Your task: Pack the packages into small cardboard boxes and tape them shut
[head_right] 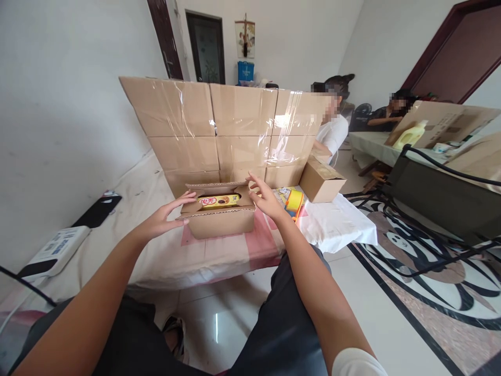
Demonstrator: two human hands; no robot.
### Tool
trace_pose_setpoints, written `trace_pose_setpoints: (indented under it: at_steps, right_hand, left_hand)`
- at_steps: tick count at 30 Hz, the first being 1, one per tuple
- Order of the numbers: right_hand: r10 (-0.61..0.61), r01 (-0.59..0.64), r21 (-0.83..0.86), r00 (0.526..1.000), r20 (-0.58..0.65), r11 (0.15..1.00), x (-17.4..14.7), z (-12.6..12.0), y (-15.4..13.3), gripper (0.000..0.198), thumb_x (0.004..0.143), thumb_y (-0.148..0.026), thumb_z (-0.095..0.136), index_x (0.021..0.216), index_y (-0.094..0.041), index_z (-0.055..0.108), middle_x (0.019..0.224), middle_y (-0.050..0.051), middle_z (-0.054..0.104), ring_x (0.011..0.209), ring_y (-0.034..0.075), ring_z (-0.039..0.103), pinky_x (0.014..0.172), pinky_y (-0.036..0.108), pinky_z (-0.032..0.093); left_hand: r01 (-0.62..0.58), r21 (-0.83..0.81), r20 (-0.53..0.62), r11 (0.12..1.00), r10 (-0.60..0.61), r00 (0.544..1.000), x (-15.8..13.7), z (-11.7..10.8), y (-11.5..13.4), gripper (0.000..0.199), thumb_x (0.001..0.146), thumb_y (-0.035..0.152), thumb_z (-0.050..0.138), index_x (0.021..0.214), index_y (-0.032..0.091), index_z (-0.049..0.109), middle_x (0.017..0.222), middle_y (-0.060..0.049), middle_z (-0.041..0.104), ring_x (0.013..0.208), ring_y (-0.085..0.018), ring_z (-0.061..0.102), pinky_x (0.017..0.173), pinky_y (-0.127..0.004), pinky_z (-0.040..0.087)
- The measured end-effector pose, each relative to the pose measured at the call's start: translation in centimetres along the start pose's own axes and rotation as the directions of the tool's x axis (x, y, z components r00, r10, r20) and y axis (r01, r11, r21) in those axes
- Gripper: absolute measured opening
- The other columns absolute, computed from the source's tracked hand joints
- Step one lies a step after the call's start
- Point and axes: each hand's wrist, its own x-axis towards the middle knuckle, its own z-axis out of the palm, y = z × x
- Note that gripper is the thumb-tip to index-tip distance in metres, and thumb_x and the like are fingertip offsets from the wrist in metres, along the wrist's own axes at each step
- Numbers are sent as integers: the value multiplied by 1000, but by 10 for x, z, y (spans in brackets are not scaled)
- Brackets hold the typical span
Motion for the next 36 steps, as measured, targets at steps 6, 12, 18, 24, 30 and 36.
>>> trace_pose_setpoints:
  at_steps: [6, 12, 18, 24, 30, 36]
  right_hand:
    - [-45, 46, -36, 999, 25, 998, 2, 0, 8, 46, 96, -32, 49, 140, -23, 61, 122, 10, 70, 116, 24, 64, 105, 47, 49]
    - [28, -28, -9, 1000, 8, 1000, 0, 3, 8, 47, 102, -41, 42, 141, -22, 59, 113, 9, 75, 112, 23, 66, 105, 45, 49]
    - [36, -200, -529, 952, -303, 824, -10, -36, 6, 46, 92, -37, 59, 135, -22, 64, 138, 15, 65, 140, 39, 43, 119, 67, 23]
    - [607, -705, 99, 520, -601, 702, -21, -81, 57, 81, 74, -24, 75, 147, -9, 45, 151, 28, 47, 142, 39, 46, 115, 53, 42]
    - [790, -688, 393, 486, -374, 610, -31, -83, 94, 29, 71, -23, 79, 94, -11, 65, 86, 12, 74, 78, 24, 74, 68, 34, 63]
    - [706, -579, 456, 687, -174, 676, -42, -73, 94, 31, 59, -9, 81, 88, -15, 71, 88, 8, 80, 79, 21, 76, 71, 29, 63]
  left_hand:
    - [197, -17, -346, 980, -190, 919, 6, 26, 6, 50, 89, 54, 62, 131, 27, 59, 136, -10, 65, 133, -33, 57, 102, -46, 52]
    - [64, 189, -494, 980, 39, 869, 18, 45, 11, 38, 89, 34, 55, 125, 27, 60, 131, -10, 60, 125, -27, 57, 104, -45, 48]
    - [12, 516, -254, 857, 140, 957, 12, 46, 30, 33, 97, 48, 53, 122, 32, 68, 126, -5, 73, 118, -31, 63, 111, -53, 34]
    - [-14, 617, -236, 787, 202, 950, 14, 52, 25, 33, 95, 53, 57, 115, 32, 73, 119, -4, 75, 112, -32, 64, 106, -52, 35]
    - [-31, 710, -215, 703, 258, 942, 15, 57, 27, 35, 98, 48, 50, 115, 25, 70, 133, -7, 70, 103, -31, 63, 101, -52, 36]
    - [-27, 780, -207, 625, 298, 932, 15, 67, 30, 55, 99, 52, 49, 145, 22, 58, 115, -14, 76, 110, -38, 61, 107, -60, 30]
